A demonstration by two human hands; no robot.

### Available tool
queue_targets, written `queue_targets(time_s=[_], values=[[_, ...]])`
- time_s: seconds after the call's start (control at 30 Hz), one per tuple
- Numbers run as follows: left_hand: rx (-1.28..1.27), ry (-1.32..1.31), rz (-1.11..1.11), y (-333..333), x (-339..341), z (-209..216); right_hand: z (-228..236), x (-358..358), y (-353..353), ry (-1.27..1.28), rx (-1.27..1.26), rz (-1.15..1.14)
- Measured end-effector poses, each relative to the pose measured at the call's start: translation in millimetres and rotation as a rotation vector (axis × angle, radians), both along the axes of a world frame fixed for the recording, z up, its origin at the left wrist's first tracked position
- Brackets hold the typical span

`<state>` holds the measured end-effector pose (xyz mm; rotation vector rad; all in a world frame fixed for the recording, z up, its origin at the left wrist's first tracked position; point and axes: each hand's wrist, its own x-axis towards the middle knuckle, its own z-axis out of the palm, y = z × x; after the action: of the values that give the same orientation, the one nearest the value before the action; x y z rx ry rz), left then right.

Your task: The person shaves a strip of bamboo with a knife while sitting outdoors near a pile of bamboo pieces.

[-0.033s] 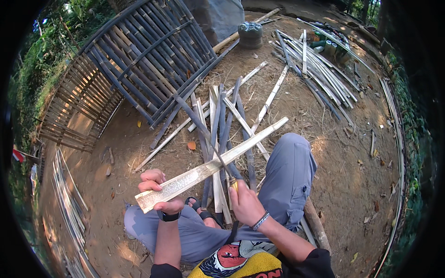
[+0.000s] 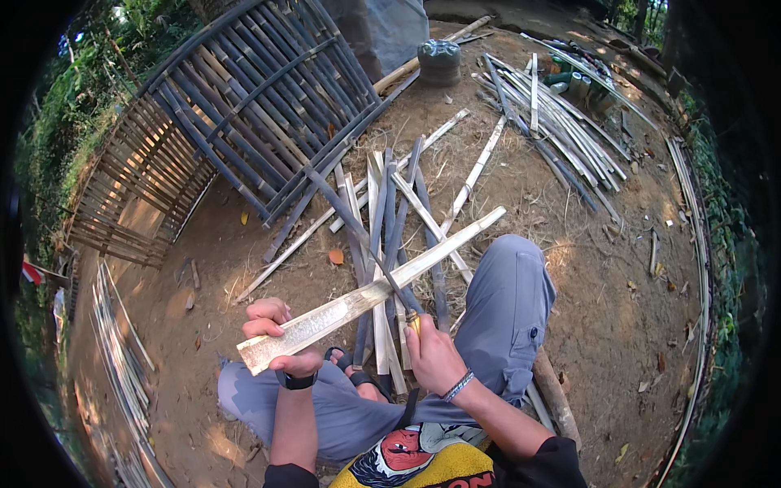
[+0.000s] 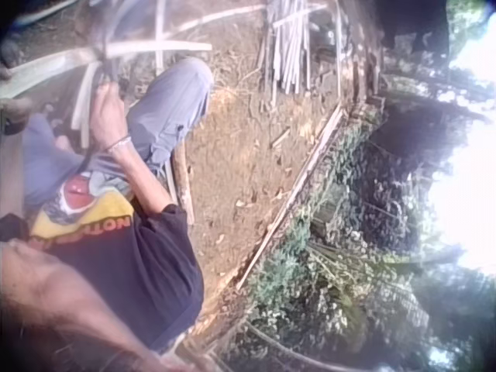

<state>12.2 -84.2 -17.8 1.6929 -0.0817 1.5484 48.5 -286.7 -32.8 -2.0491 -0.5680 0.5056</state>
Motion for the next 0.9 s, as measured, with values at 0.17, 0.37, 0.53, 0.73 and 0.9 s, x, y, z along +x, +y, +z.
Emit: queue_targets(time_s=[0.17,0.37,0.53,0.73,0.9], values=[[-0.048,0.028,0.063,2.5,-1.2,2.0,-1.5,-11.8,8.0,-0.023,0.1,0.037],[-0.199,0.001,0.08,-1.6,5.6,4.5,-16.2,-3.8,16.7,0.0,0.117,0.035],[-0.333,0.013,0.142,3.0,12.4,-0.7,-51.5,46.9,24.4,0.024,0.025,-0.168],[-0.366,-0.054,0.209,13.3,6.3,2.5,-36.0,21.0,27.4,-0.012,0.106,0.003],[-0.401,-0.042,0.251,12.4,8.0,3.3,-94.2,72.3,18.8,-0.015,-0.054,-0.191]])
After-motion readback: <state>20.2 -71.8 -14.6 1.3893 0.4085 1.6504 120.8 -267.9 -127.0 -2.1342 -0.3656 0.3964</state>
